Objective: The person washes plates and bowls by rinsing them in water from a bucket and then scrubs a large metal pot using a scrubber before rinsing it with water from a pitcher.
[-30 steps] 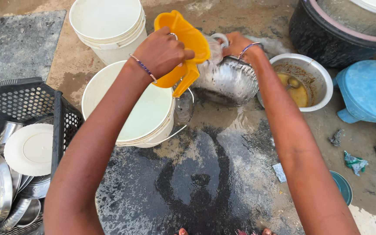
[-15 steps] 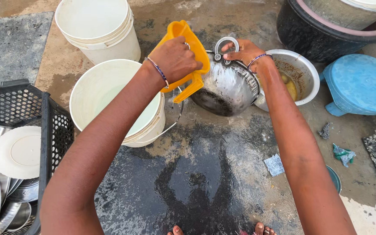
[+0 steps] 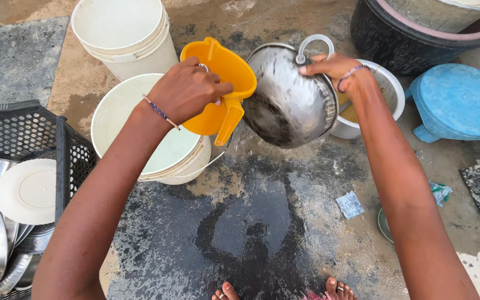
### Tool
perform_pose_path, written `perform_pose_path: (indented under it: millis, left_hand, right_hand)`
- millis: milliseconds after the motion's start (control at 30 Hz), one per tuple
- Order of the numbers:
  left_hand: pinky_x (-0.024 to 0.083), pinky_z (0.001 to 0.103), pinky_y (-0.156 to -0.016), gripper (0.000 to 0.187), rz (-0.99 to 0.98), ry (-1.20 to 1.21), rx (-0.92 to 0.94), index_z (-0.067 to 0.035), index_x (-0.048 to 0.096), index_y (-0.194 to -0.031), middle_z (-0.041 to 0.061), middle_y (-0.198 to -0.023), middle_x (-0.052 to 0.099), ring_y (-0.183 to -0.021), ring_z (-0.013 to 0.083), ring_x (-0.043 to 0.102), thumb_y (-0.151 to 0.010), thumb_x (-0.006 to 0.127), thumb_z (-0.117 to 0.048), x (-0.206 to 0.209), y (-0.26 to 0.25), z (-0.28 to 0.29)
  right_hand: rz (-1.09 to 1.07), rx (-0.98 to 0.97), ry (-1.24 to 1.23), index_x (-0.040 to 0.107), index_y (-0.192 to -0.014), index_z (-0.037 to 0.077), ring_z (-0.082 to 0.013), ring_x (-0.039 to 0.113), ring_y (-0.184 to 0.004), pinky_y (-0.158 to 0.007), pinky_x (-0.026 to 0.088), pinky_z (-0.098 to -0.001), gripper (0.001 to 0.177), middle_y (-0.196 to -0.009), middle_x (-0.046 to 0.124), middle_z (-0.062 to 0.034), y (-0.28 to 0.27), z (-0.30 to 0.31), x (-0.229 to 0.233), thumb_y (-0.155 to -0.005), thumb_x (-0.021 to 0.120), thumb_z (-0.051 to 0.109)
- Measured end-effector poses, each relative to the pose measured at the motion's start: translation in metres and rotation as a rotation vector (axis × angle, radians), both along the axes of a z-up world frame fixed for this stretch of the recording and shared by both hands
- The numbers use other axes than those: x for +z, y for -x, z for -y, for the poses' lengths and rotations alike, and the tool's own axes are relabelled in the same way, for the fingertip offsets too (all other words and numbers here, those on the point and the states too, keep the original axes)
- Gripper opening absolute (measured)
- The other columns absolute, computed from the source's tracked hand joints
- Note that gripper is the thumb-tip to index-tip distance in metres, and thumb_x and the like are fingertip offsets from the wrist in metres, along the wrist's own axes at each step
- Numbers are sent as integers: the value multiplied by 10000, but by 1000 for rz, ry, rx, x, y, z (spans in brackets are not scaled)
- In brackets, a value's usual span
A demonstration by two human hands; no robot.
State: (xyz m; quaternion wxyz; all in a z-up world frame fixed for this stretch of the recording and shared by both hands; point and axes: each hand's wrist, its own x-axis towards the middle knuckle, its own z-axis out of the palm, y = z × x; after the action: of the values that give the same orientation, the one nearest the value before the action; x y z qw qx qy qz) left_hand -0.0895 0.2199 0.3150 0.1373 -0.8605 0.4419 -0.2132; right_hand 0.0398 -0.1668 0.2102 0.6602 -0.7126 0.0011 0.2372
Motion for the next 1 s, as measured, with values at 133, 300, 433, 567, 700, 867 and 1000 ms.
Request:
perform_pose_path:
  millis: [133,300,433,567,700,867,1000]
  left_hand:
    - [486,338,-750,198,-10,-26,-6,-227,712,-1080,27,-787,731,-753,198,713,-900,629,-238,12,28,-9]
    - [483,312,-796,103,44,-108,-76,-225,710,-916,-13,-789,730,-795,159,712,-871,620,-207,13,51,4]
    - [473,327,-833,154,-57,-277,-110,-237,711,-772,3,-755,731,-791,160,701,-886,607,-249,-4,62,34]
    - [448,336,-818,172,-138,-290,-124,-247,733,-741,-5,-763,747,-809,164,698,-863,613,-233,-38,65,68]
    - [425,354,-844,196,-133,-389,-118,-247,764,-765,-15,-799,759,-833,162,705,-877,605,-234,-68,52,102]
    - [441,344,-824,204,-79,-260,-43,-252,755,-745,-3,-760,741,-814,161,711,-879,602,-238,-68,31,93]
    - [472,342,-805,146,-93,-99,-32,-235,736,-832,10,-705,709,-758,180,711,-876,603,-194,-54,24,62]
  right_hand:
    - [317,26,163,746,-1125,-60,-193,719,-863,-793,590,-307,449,-1021,769,-183,74,-2,-11,-766,886,173]
    - [696,367,519,770,-1147,70,-181,750,-711,-648,603,-333,373,-923,825,-103,154,-6,-74,-820,836,237]
    - [1003,506,833,756,-1188,187,-211,758,-710,-573,588,-381,314,-1122,780,-5,184,-14,-118,-879,703,206]
    - [1091,411,819,749,-1182,178,-226,754,-753,-609,592,-381,289,-1152,768,-3,182,-18,-139,-902,693,220]
    - [1259,384,772,718,-1166,155,-257,756,-872,-677,595,-382,339,-1169,752,-29,160,-28,-162,-840,708,248]
    - [1291,426,782,692,-1209,197,-244,763,-943,-699,598,-401,321,-1216,738,11,117,-50,-169,-889,710,186]
    - [1179,496,914,659,-1307,169,-250,753,-860,-661,607,-383,499,-1174,756,-6,118,-37,-171,-818,683,73]
